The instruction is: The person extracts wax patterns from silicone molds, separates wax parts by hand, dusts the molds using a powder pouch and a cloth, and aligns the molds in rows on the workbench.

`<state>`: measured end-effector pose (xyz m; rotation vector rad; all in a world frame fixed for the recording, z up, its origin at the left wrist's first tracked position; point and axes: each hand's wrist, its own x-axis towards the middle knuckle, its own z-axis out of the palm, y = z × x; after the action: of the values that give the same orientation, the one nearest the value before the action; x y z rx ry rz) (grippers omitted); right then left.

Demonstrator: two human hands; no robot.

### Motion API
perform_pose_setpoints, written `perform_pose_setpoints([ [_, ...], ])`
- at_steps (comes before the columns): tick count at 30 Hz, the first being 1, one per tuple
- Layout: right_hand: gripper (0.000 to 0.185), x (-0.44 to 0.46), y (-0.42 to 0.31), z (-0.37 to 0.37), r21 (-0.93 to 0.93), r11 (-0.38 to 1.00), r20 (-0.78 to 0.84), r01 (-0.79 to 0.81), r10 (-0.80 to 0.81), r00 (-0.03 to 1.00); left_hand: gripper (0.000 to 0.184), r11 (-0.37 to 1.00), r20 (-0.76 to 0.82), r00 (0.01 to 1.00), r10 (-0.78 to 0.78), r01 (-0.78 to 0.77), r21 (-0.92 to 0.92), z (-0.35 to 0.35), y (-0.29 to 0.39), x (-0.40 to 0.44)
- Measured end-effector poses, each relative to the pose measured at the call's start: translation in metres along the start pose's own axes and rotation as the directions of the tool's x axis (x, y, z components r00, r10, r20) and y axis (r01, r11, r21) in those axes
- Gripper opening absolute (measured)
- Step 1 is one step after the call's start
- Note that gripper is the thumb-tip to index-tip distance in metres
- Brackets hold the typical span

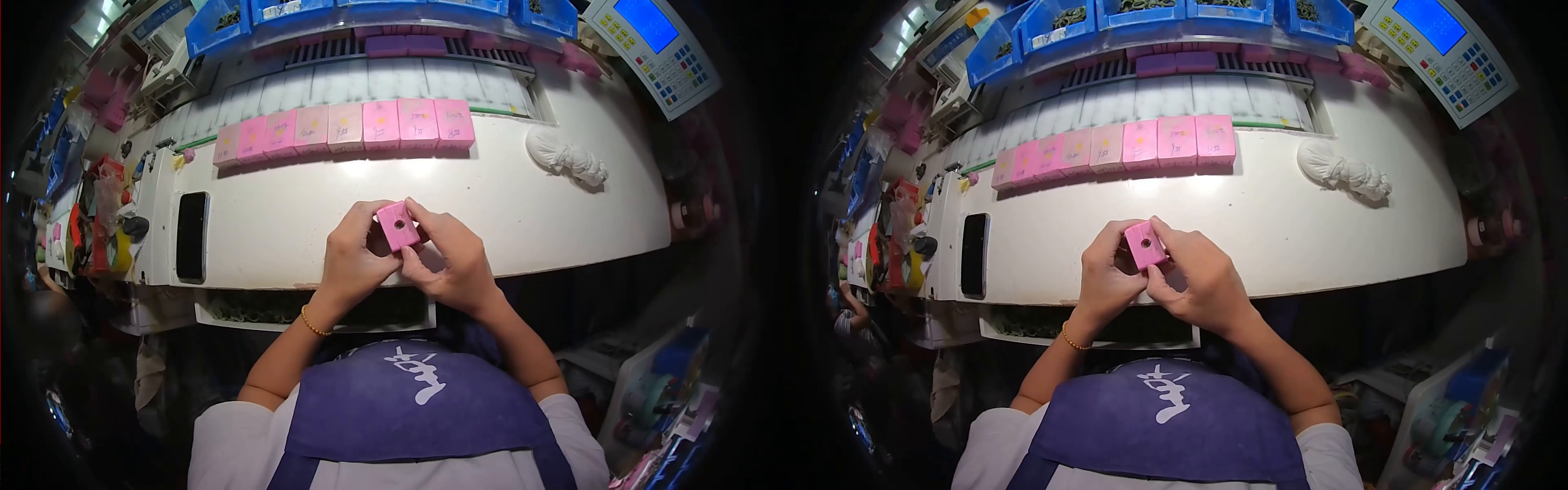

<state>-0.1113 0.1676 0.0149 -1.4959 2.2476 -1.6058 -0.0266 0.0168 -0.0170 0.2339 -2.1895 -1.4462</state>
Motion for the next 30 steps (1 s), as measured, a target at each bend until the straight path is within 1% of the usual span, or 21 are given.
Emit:
perform_pose_setpoints([
  [1, 0.057, 0.0, -0.001, 0.002, -0.101, 0.99, -0.025, 0.094, -0.097, 0.995, 0.052, 1.0, 0.001, 1.0, -0.003, 0.003, -0.007, 0.0, 0.0, 0.0],
  [2, 0.057, -0.001, -0.003, 0.005, -0.106, 0.99, -0.021, 0.089, -0.092, 0.996, 0.051, 0.999, -0.004, 1.0, 0.015, -0.014, 0.038, 0.0, 0.0, -0.001],
  [3, 0.058, -0.004, -0.004, 0.01, -0.154, 0.984, -0.042, 0.085, -0.092, 0.995, 0.05, 0.996, -0.01, 0.999, 0.033, -0.033, 0.083, 0.0, 0.0, 0.0],
  [4, 0.058, -0.006, -0.006, 0.016, -0.201, 0.976, -0.062, 0.079, -0.094, 0.994, 0.05, 0.997, -0.009, 0.999, 0.032, -0.031, 0.077, -0.001, 0.003, 0.0],
  [5, 0.055, -0.008, -0.007, 0.022, -0.203, 0.977, -0.095, 0.057, -0.077, 0.992, 0.051, 0.997, -0.013, 0.999, 0.032, -0.031, 0.077, -0.002, 0.007, 0.0],
  [6, 0.055, -0.009, -0.008, 0.026, -0.209, 0.976, -0.092, 0.054, -0.075, 0.993, 0.051, 0.996, -0.015, 0.999, 0.033, -0.031, 0.078, -0.002, 0.009, 0.001],
  [8, 0.052, -0.011, -0.01, 0.03, -0.202, 0.979, -0.161, 0.015, -0.049, 0.986, 0.051, 0.996, -0.018, 0.999, 0.034, -0.032, 0.08, 0.0, 0.005, -0.001],
  [12, 0.049, -0.014, -0.013, 0.027, -0.182, 0.983, -0.157, -0.028, -0.001, 0.988, 0.052, 0.995, -0.009, 1.0, 0.019, -0.018, 0.095, -0.001, 0.002, -0.002],
  [14, 0.046, -0.01, -0.017, 0.019, -0.17, 0.983, -0.081, -0.065, 0.052, 0.995, 0.051, 0.996, -0.016, 1.0, 0.016, -0.015, 0.083, -0.001, 0.003, -0.001],
  [15, 0.044, -0.005, -0.017, 0.007, -0.005, 0.986, 0.004, -0.164, 0.164, 0.986, 0.049, 0.997, -0.018, 1.0, 0.014, -0.012, 0.076, -0.002, 0.004, -0.001],
  [16, 0.042, 0.002, -0.014, -0.008, 0.15, 0.95, 0.107, -0.274, 0.26, 0.96, 0.049, 0.997, -0.021, 1.0, 0.011, -0.009, 0.072, -0.002, 0.003, -0.001],
  [17, 0.039, 0.008, -0.01, -0.017, 0.256, 0.888, 0.18, -0.381, 0.344, 0.922, 0.049, 0.998, -0.016, 1.0, 0.01, -0.009, 0.07, -0.002, 0.003, -0.001],
  [18, 0.037, 0.014, -0.005, -0.02, 0.321, 0.846, 0.202, -0.427, 0.379, 0.903, 0.049, 0.998, -0.01, 1.0, 0.01, -0.009, 0.068, -0.002, 0.003, -0.001],
  [20, 0.036, 0.03, -0.001, -0.023, 0.359, 0.776, 0.268, -0.518, 0.445, 0.854, 0.051, 0.996, 0.006, 1.0, -0.017, 0.017, 0.091, -0.003, 0.005, -0.001],
  [21, 0.036, 0.034, 0.006, -0.022, 0.359, 0.776, 0.267, -0.519, 0.447, 0.854, 0.05, 0.996, 0.007, 1.0, -0.021, 0.021, 0.086, -0.002, 0.003, -0.001],
  [23, 0.031, 0.037, 0.021, -0.017, 0.479, 0.563, 0.476, -0.674, 0.479, 0.738, 0.049, 0.996, 0.005, 1.0, -0.023, 0.023, 0.083, -0.003, 0.002, -0.001],
  [24, 0.031, 0.038, 0.022, -0.014, 0.477, 0.564, 0.478, -0.674, 0.477, 0.737, 0.049, 0.994, 0.011, 1.0, -0.018, 0.017, 0.104, -0.004, 0.002, 0.0],
  [25, 0.027, 0.037, 0.021, -0.011, 0.504, 0.539, 0.459, -0.674, 0.494, 0.738, 0.048, 0.992, 0.018, 1.0, -0.015, 0.013, 0.126, -0.004, 0.003, 0.0],
  [27, 0.023, 0.035, 0.018, -0.003, 0.529, 0.512, 0.443, -0.676, 0.513, 0.735, 0.047, 0.992, 0.022, 0.999, -0.023, 0.02, 0.121, -0.005, 0.004, 0.0],
  [29, 0.017, 0.034, 0.015, 0.003, 0.601, 0.556, 0.313, -0.574, 0.498, 0.809, 0.047, 0.993, 0.029, 0.999, -0.027, 0.023, 0.118, -0.005, 0.004, 0.0],
  [30, 0.017, 0.033, 0.016, 0.005, 0.601, 0.556, 0.312, -0.574, 0.498, 0.809, 0.047, 0.993, 0.024, 0.999, -0.024, 0.021, 0.119, -0.004, 0.004, 0.001],
])
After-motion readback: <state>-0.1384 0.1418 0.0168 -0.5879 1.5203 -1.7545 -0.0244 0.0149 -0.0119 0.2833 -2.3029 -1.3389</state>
